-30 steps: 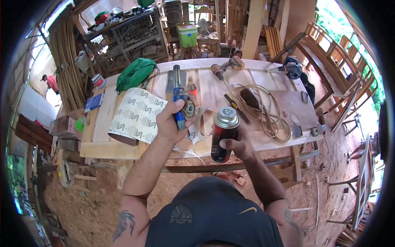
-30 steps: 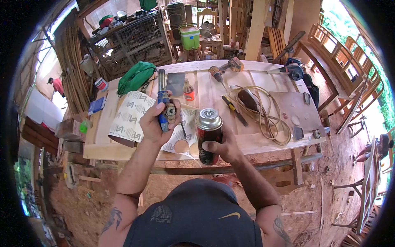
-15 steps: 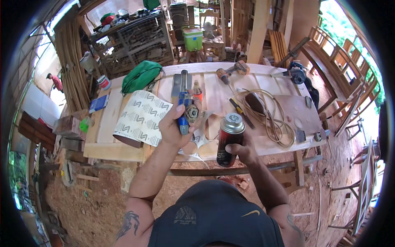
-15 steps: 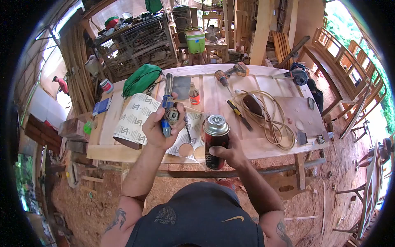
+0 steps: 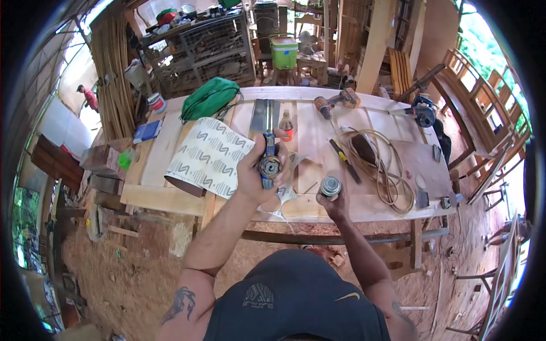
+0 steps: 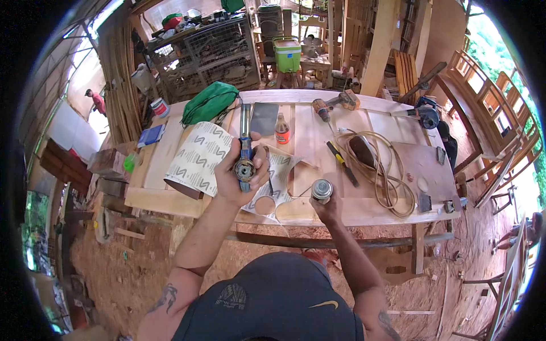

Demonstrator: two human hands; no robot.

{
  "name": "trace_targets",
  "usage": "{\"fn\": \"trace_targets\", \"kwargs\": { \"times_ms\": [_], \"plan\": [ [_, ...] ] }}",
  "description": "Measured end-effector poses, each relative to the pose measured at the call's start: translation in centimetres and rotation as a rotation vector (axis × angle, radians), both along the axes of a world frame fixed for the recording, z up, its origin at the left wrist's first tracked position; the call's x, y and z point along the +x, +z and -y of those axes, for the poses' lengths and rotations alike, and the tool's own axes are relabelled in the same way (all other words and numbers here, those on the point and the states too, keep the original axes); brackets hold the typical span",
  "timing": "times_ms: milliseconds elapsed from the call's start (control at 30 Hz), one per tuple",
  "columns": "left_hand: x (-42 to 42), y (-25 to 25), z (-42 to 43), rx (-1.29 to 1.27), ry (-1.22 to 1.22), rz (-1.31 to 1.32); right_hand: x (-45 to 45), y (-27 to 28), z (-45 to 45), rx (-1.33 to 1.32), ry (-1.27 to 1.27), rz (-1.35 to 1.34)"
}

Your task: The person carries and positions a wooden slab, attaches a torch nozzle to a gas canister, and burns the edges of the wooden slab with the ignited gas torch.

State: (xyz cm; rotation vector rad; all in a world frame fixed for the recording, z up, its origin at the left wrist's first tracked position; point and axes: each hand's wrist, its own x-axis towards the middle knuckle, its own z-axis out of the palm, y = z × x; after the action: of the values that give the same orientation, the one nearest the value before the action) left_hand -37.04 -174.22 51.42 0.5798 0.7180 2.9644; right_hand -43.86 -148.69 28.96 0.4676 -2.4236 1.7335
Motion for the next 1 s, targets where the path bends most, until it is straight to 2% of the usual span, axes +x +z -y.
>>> {"fn": "trace_targets", "kwargs": {
  "times_ms": [167, 267, 367, 400, 500, 567, 667, 733, 833, 933, 1000],
  "plan": [
    [0.0, -0.6, -0.1, -0.017, 0.014, 0.046, -1.1, -4.2, -0.8, -0.005, -0.069, -0.095],
    [-0.1, -0.8, -0.4, -0.041, 0.008, 0.048, -1.4, -5.3, -1.5, 0.061, -0.017, -0.07],
    [-0.2, -1.1, -0.7, -0.039, -0.006, 0.064, 0.0, -1.8, -1.1, -0.064, 0.017, -0.099],
    [-0.2, -1.2, -0.7, -0.043, 0.004, 0.089, 0.5, 0.2, -1.0, -0.036, -0.064, -0.184],
    [-0.4, -1.2, -0.6, -0.06, 0.052, 0.119, 2.4, 8.0, -0.9, 0.007, -0.205, -0.398],
    [-0.3, -1.5, -1.0, -0.062, 0.073, 0.147, 4.5, 14.0, 0.1, -0.023, -0.186, -0.481],
    [-0.5, -1.3, -2.1, -0.055, 0.093, 0.21, 6.4, 19.7, 2.8, -0.022, 0.182, -0.676],
    [0.0, -0.8, -3.1, -0.054, 0.126, 0.284, 7.8, 23.2, 4.8, 0.03, 0.276, -0.634],
    [0.2, -0.8, -3.8, -0.138, 0.175, 0.214, 7.5, 24.1, 7.0, 0.007, 0.263, -0.682],
    [1.3, 1.1, -4.7, -0.197, 0.267, 0.32, 7.0, 24.0, 7.6, -0.008, 0.237, -0.701],
    [1.4, 0.5, -4.7, -0.19, 0.285, 0.295, 6.9, 23.8, 7.5, -0.006, 0.273, -0.698]
  ]
}}
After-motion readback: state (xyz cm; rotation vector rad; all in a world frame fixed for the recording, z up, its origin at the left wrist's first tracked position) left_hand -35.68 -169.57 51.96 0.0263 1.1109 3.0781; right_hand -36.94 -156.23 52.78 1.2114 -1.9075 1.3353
